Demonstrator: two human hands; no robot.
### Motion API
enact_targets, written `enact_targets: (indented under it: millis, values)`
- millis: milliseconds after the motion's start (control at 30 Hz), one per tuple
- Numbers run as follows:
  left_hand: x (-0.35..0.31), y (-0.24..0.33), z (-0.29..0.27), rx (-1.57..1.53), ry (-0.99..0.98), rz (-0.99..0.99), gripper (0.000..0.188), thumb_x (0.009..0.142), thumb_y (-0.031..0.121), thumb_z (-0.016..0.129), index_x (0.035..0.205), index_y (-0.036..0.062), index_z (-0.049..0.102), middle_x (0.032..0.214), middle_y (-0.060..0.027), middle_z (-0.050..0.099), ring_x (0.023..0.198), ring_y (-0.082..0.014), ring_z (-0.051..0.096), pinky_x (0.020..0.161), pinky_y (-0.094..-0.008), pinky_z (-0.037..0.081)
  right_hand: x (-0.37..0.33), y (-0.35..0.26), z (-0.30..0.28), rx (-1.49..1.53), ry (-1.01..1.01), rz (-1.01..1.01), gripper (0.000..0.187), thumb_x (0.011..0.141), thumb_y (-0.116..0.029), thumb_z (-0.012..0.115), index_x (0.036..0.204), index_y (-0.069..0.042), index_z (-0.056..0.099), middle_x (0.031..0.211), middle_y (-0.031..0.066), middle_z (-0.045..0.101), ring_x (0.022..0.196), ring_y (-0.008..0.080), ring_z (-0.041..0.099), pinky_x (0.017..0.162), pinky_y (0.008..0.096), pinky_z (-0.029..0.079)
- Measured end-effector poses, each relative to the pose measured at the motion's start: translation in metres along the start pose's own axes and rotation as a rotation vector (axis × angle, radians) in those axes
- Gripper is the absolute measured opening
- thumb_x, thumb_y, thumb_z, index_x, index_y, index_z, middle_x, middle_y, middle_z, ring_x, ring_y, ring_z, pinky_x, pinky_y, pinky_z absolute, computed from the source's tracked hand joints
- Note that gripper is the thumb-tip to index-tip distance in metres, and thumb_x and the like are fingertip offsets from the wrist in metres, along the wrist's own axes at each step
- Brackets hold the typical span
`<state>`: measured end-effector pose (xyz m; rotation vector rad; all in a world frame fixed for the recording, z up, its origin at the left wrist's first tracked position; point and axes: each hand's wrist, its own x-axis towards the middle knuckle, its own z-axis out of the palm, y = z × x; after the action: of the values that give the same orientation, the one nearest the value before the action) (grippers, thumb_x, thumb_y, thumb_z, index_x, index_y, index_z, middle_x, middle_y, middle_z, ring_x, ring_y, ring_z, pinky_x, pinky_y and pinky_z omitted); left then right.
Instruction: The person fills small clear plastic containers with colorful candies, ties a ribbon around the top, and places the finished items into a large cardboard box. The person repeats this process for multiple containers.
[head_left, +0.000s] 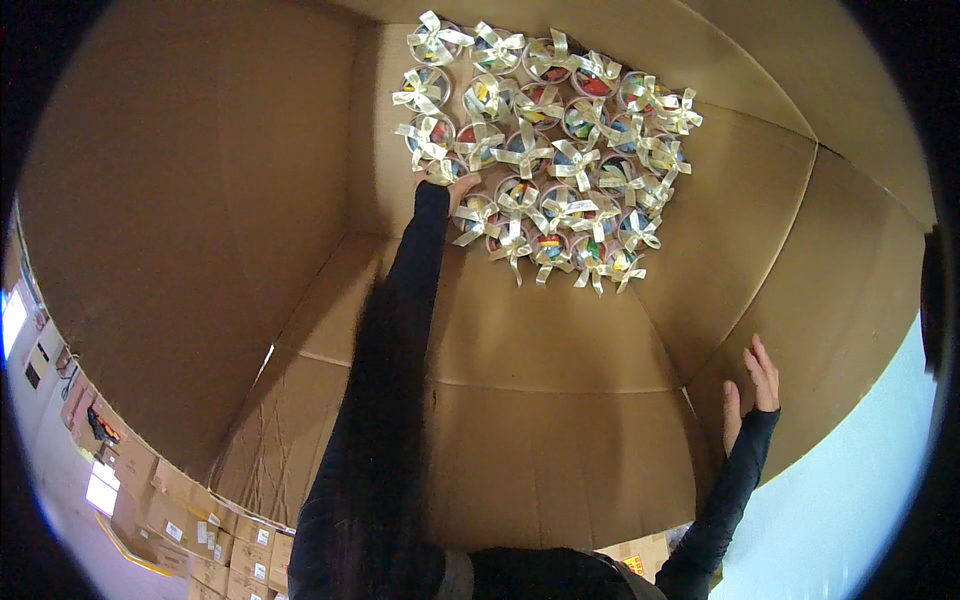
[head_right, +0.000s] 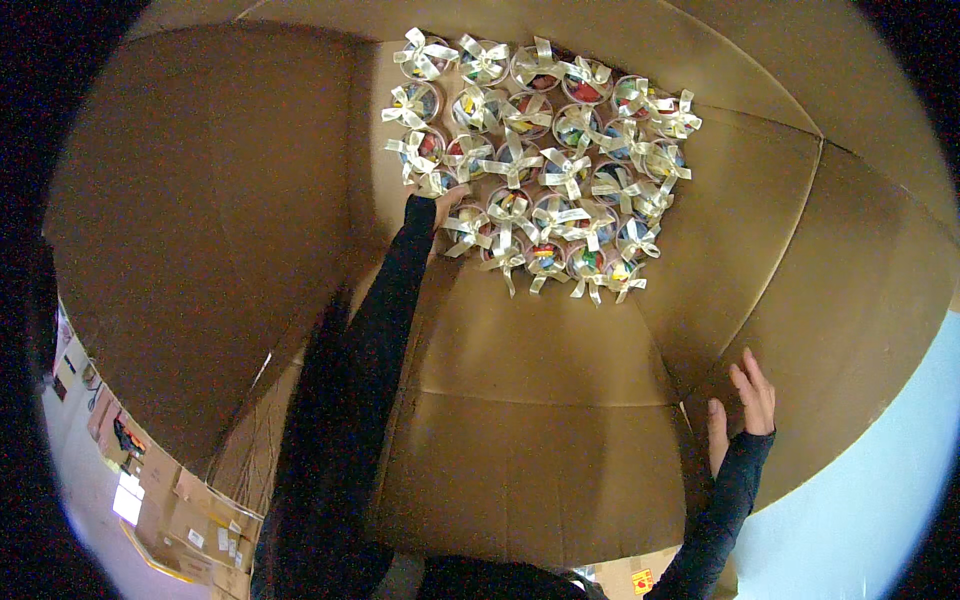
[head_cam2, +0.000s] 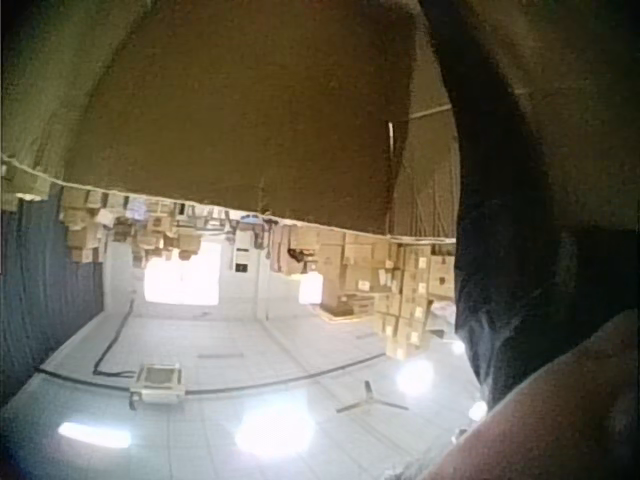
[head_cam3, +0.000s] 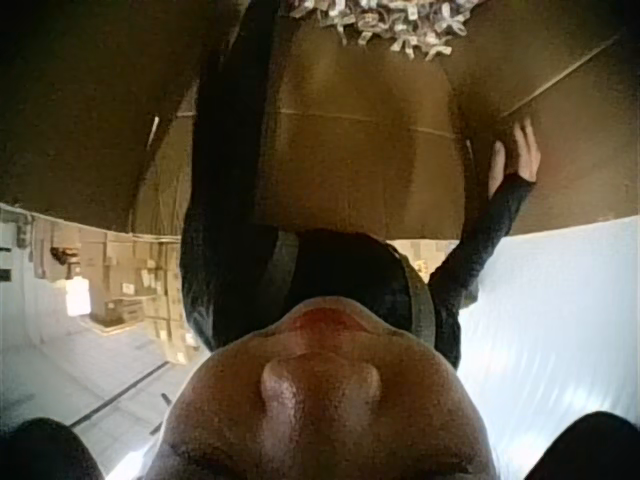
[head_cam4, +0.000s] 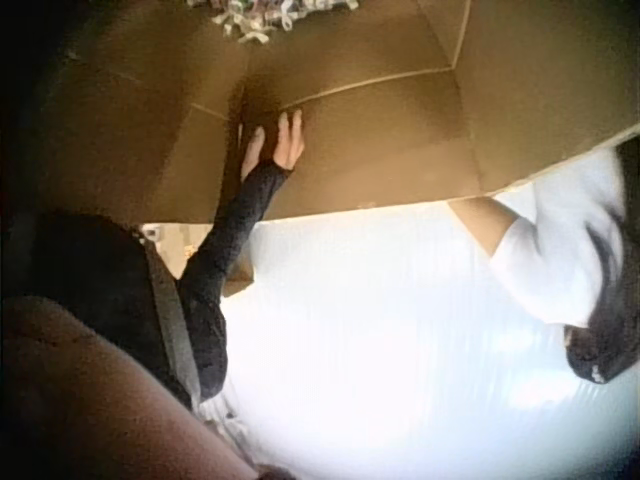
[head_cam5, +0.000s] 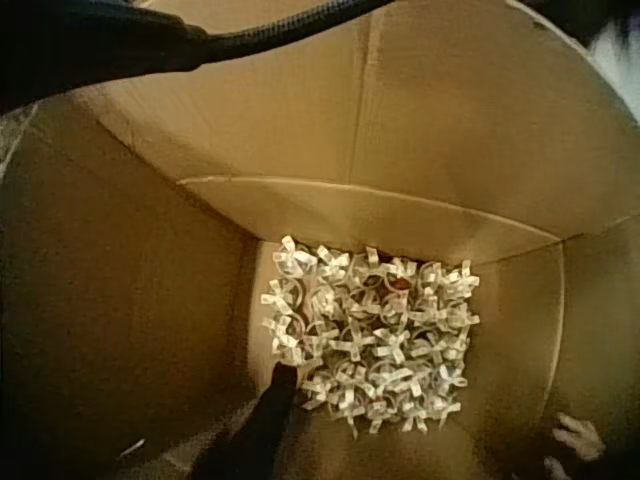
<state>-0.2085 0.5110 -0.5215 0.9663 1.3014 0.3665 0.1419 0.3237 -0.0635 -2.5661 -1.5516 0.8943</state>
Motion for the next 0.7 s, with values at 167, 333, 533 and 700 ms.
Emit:
enact_targets:
  millis: [167, 333, 533, 700]
  values:
    - [0.007, 0.011, 0.018, 0.141, 0.056, 0.087, 0.074, 0.068, 0.017, 0.078, 0.123, -0.0056, 0.034, 0.098, -0.0144, 0.062, 0.089, -0.0212, 0.061, 0.082, -0.0327, 0.048, -0.006, 0.002, 0.002, 0.095, -0.037, -0.025, 0.04, 0.072, 0.0, 0.062, 0.112, -0.003, 0.054, 0.126, 0.0157, 0.05, 0.111, 0.0317, 0.05, 0.095, 0.0394, 0.038]
    - [-0.022, 0.007, 0.027, 0.02, 0.153, 0.109, 0.079, 0.065, 0.017, 0.08, 0.123, -0.0057, 0.032, 0.097, -0.0146, 0.062, 0.088, -0.0212, 0.061, 0.082, -0.0327, 0.048, -0.008, -0.009, -0.002, 0.129, -0.093, -0.086, 0.043, 0.068, 0.0, 0.064, 0.11, -0.003, 0.055, 0.119, 0.0167, 0.055, 0.104, 0.0333, 0.053, 0.091, 0.04, 0.041]
    - [-0.008, -0.006, 0.042, 0.206, 0.454, 0.214, 0.086, 0.061, 0.017, 0.083, 0.124, -0.0059, 0.029, 0.097, -0.0148, 0.062, 0.087, -0.0213, 0.061, 0.081, -0.0327, 0.049, -0.004, -0.021, -0.004, 0.154, -0.145, -0.138, 0.049, 0.064, 0.001, 0.066, 0.111, -0.002, 0.055, 0.114, 0.0173, 0.058, 0.099, 0.0342, 0.054, 0.088, 0.0403, 0.042]
    - [-0.053, 0.04, 0.074, 0.495, 0.52, -0.008, 0.111, 0.047, 0.019, 0.086, 0.133, 0.0062, 0.016, 0.128, -0.0218, 0.029, 0.12, -0.0363, 0.03, 0.101, -0.0453, 0.029, -0.01, -0.021, -0.001, 0.138, -0.2, -0.049, 0.043, 0.072, 0.001, 0.061, 0.113, -0.004, 0.053, 0.113, 0.0154, 0.058, 0.101, 0.0327, 0.054, 0.089, 0.0381, 0.042]
